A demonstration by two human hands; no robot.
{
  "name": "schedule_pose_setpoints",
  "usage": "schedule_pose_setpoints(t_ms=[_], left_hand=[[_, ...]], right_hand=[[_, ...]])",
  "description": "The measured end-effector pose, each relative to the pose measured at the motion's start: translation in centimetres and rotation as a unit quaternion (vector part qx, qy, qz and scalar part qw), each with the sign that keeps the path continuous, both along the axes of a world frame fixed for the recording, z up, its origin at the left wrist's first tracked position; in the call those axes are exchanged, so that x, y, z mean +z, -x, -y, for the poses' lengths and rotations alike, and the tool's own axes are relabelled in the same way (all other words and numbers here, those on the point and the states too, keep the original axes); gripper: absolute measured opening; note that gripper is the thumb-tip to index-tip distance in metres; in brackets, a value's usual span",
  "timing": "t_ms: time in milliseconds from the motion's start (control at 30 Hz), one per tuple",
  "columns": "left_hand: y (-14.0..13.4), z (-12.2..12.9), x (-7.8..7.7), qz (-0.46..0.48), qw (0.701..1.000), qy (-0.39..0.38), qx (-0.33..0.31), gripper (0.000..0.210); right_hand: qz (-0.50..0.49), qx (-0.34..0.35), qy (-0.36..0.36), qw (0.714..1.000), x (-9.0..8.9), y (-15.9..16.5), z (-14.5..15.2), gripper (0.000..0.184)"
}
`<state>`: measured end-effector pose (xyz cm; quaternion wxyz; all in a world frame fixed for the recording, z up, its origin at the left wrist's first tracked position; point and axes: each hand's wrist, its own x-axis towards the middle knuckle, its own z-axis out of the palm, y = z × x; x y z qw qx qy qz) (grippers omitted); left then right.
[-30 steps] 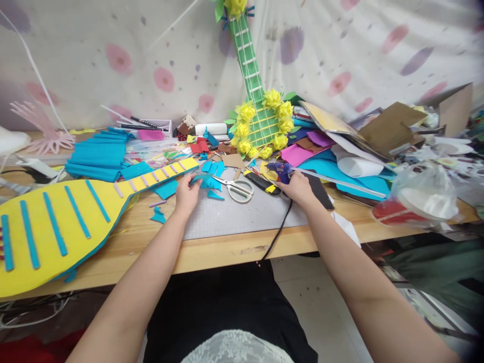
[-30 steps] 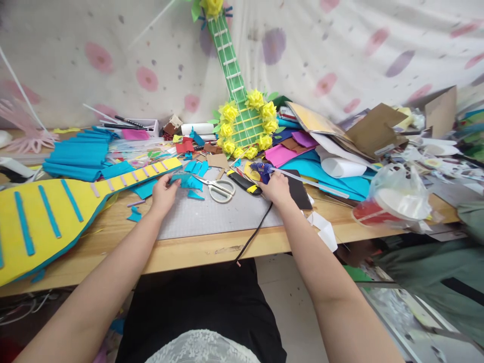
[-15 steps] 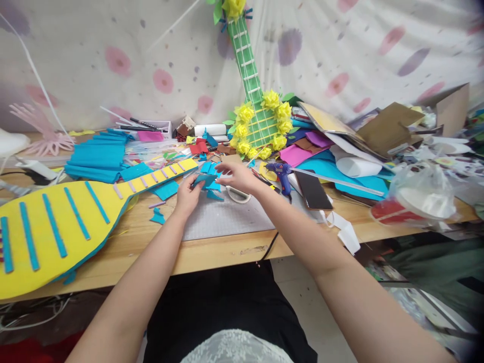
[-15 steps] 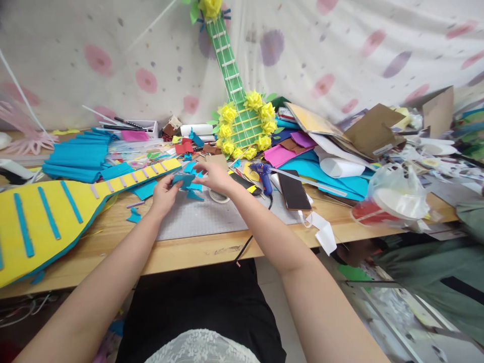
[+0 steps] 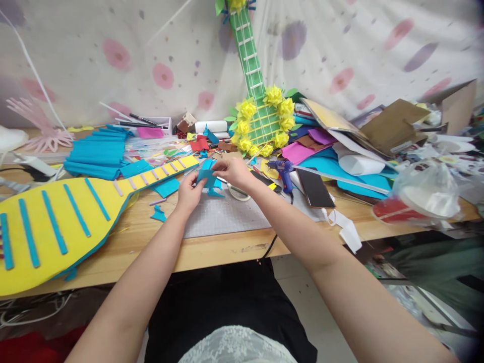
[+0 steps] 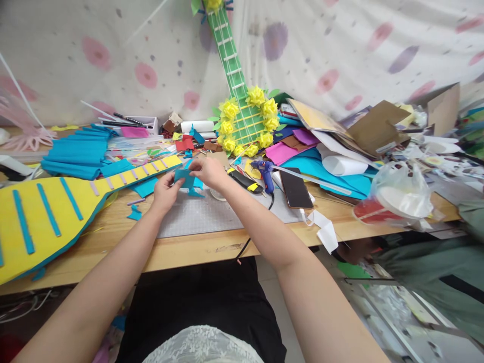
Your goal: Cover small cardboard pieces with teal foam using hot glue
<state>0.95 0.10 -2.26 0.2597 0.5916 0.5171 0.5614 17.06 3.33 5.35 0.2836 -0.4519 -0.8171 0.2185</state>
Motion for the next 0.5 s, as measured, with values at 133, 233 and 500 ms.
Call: schedule_pose_setpoints(t_ms=[133, 233, 500], left_hand=[[0.2, -0.1, -0.2, 0.004, 1.000, -0.002, -0.002, 0.021], [0.2, -0.1, -0.1, 0.010, 1.000, -0.007, 0.009, 0.021], [0.2, 0.1, 0.4, 0.019, 1.000, -0.006, 0.008, 0.016]], right_hand=[[0.018, 0.025, -0.015, 0.999, 0.2, 1.1, -0.2, 0.016], [0.050, 0.017, -0.039, 0.998, 0.6, 1.7, 0.0, 0.010], [0.056, 0.034, -0.059, 0.996, 0.8, 2.1, 0.2, 0.024]])
